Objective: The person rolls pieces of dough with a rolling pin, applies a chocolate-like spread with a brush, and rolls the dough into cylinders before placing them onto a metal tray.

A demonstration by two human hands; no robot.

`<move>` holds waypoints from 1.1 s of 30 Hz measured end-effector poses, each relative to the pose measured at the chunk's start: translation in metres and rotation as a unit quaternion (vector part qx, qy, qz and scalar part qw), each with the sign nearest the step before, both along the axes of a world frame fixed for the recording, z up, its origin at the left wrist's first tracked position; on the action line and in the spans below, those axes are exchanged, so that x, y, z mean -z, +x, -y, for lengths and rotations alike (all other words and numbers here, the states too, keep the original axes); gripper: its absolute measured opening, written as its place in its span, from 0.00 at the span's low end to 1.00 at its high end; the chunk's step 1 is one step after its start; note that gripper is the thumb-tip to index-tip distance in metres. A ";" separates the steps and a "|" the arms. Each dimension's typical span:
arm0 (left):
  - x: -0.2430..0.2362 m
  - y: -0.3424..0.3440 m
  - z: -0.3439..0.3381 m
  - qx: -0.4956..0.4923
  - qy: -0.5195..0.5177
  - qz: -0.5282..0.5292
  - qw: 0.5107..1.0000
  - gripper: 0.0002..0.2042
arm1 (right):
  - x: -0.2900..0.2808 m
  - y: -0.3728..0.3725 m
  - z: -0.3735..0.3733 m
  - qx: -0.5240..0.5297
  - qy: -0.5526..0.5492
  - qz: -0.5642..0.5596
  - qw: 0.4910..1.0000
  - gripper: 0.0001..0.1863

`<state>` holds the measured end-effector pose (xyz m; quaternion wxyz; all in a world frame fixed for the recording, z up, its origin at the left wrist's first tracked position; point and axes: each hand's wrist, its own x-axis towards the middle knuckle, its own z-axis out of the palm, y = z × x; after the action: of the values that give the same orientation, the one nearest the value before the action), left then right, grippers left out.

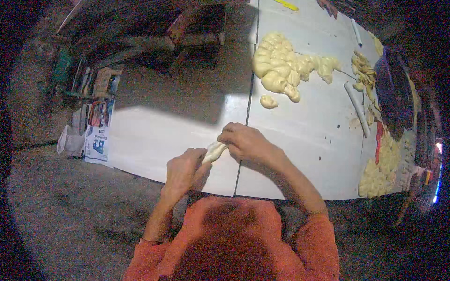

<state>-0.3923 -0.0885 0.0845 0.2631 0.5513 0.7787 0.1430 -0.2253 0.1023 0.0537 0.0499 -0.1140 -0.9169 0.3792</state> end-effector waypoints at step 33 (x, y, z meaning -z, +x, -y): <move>0.018 0.027 0.015 -0.106 0.087 -0.020 0.990 0.31 | -0.005 -0.001 0.029 0.030 0.147 -0.124 0.981 0.16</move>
<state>-0.3657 -0.1034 0.0668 0.1822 0.4891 0.8224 0.2263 -0.2265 0.0732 0.0591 0.1912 -0.0850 -0.9453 0.2502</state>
